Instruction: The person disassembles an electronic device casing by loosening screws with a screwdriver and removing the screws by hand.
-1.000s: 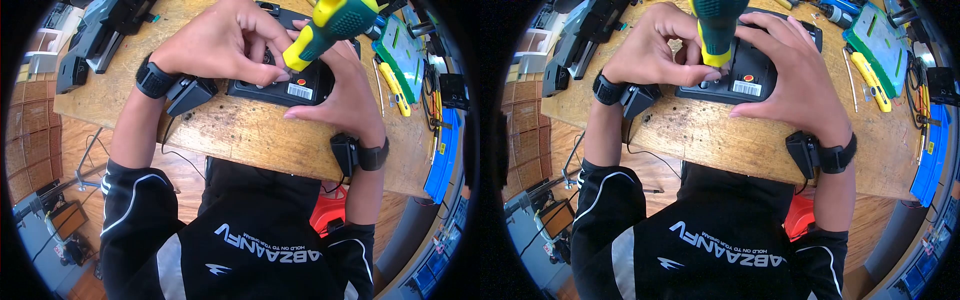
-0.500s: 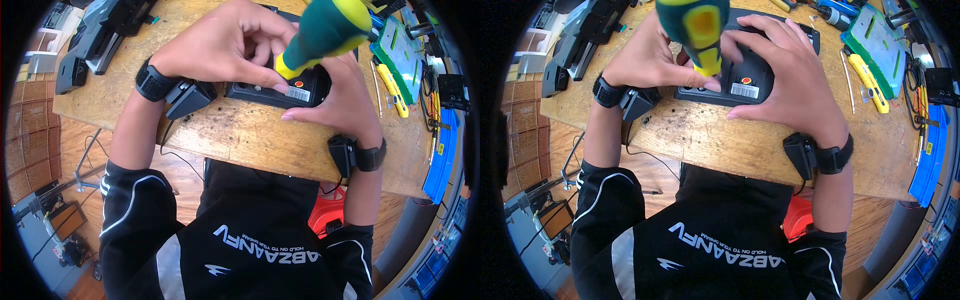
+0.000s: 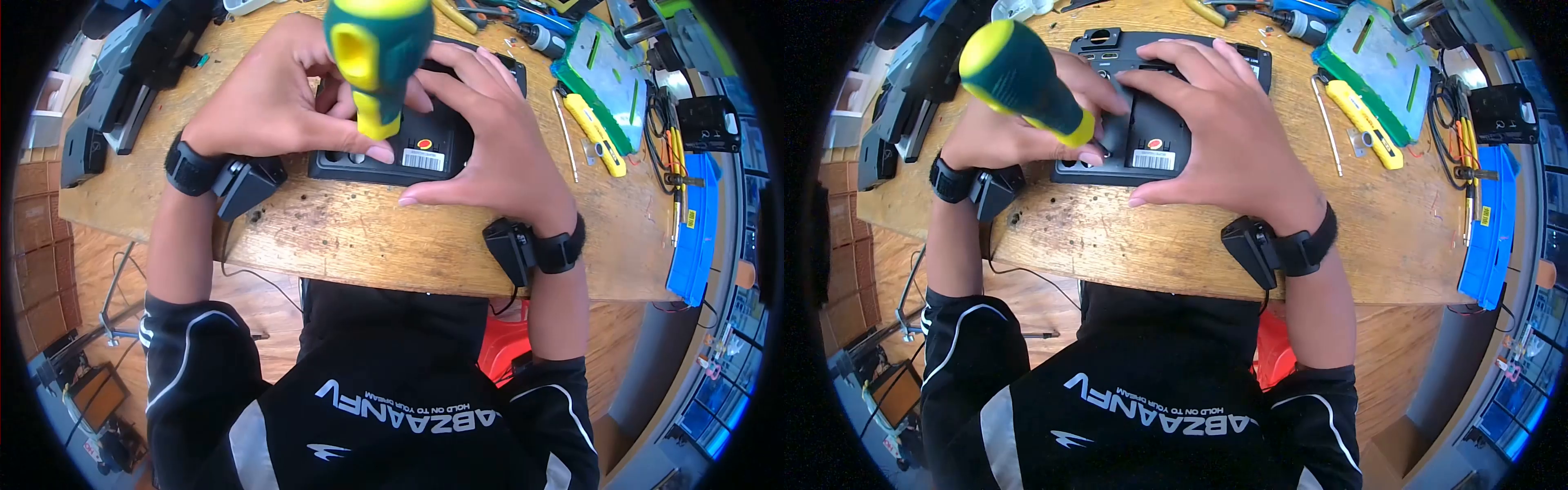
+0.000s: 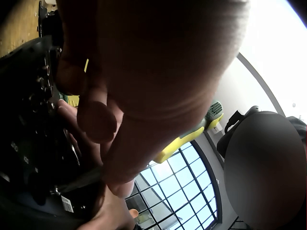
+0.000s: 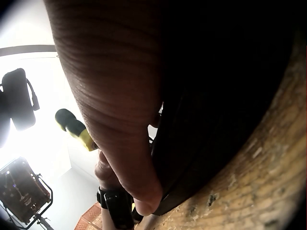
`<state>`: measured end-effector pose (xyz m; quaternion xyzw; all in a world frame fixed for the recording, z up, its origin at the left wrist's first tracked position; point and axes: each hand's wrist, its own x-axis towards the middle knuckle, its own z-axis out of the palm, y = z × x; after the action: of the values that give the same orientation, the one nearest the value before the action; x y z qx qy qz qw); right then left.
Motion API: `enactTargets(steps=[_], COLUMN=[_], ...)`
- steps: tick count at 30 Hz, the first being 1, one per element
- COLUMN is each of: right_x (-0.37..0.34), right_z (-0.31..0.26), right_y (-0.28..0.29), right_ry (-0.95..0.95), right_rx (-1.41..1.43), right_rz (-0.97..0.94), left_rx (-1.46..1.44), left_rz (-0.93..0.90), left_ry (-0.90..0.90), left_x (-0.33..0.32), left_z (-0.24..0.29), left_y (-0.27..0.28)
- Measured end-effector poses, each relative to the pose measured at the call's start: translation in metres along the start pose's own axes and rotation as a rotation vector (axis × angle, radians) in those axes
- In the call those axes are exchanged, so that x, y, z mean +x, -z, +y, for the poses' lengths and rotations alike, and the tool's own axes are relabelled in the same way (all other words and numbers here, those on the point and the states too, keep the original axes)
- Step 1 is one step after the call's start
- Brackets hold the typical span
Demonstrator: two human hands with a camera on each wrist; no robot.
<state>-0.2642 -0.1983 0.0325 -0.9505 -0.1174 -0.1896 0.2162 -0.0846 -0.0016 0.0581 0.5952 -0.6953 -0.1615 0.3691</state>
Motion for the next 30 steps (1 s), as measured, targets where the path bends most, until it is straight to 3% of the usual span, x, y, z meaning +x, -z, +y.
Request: enactTargets(steps=[1, 4, 5, 16, 20, 22, 24, 26, 30], right_x=[0.000, -0.001, -0.001, -0.001, -0.002, -0.001, 0.000, 0.000, 0.000], right_z=[0.000, 0.000, 0.001, 0.001, 0.001, 0.000, 0.000, 0.000, -0.001], right_y=[0.001, 0.001, 0.001, -0.002, -0.003, -0.002, -0.001, -0.001, -0.001], right_ry=[-0.006, -0.015, -0.016, -0.018, -0.018, -0.022, -0.026, -0.027, -0.026], right_rx=[0.012, 0.026, 0.022, 0.027, 0.027, 0.024, 0.017, 0.018, 0.007], right_rz=[-0.012, -0.032, -0.033, 0.002, 0.014, 0.004, -0.005, -0.018, -0.019], left_rx=[-0.001, -0.336, -0.303, -0.117, -0.279, -0.247, -0.262, -0.235, -0.139], left_rz=[-0.001, -0.027, 0.074, 0.075, 0.102, -0.069, -0.047, 0.062, 0.075], left_ry=[0.000, 0.322, 0.097, 0.029, 0.124, 0.228, 0.218, 0.104, -0.033], left_x=[0.000, -0.002, -0.002, -0.002, -0.003, 0.002, 0.001, 0.000, -0.002], left_z=[0.002, 0.012, 0.001, -0.005, 0.004, 0.015, 0.011, 0.002, -0.003], left_y=[0.001, 0.001, -0.010, -0.009, -0.005, 0.006, 0.002, -0.005, -0.003])
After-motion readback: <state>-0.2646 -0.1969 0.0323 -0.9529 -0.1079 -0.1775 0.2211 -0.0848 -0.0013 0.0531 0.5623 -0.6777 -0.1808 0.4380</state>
